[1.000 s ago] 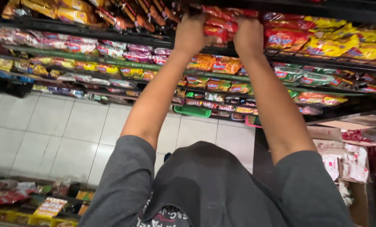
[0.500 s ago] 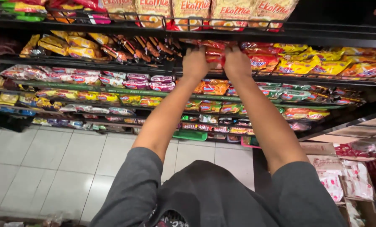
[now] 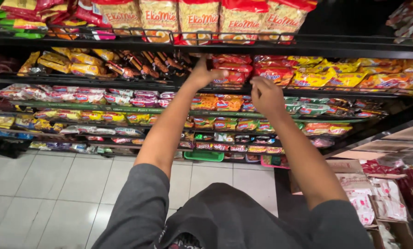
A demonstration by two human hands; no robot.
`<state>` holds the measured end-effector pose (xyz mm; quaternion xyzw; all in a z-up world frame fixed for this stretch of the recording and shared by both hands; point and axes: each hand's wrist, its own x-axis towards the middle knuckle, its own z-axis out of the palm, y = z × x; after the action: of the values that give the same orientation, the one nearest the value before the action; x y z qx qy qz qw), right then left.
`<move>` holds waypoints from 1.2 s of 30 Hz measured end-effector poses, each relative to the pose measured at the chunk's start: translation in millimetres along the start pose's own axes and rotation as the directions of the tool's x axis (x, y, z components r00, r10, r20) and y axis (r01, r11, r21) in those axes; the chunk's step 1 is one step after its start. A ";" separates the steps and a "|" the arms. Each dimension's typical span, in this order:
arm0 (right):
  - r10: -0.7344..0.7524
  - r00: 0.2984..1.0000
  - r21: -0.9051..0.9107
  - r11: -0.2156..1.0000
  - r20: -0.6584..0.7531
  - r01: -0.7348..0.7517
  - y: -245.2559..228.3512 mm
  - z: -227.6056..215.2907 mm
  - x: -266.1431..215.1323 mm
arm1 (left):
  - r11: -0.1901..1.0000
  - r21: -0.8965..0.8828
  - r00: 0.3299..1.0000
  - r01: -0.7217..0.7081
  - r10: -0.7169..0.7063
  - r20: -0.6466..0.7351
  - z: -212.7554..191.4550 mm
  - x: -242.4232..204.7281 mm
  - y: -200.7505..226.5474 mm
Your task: Scanning barcodes and organizing instant noodle and snack packets on grocery store shelves.
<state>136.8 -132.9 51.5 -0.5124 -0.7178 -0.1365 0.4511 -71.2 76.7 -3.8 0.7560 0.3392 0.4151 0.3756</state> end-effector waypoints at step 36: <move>0.285 0.902 -0.173 0.955 0.324 -0.240 5.0 52.9 -41.5 | 0.947 0.310 0.972 -0.080 0.006 0.234 5.4 -27.5 55.4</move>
<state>117.0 -121.4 -11.9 -0.6485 -0.6997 -0.0284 0.2983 -67.0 25.4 31.0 0.8567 0.3389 0.2730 0.2768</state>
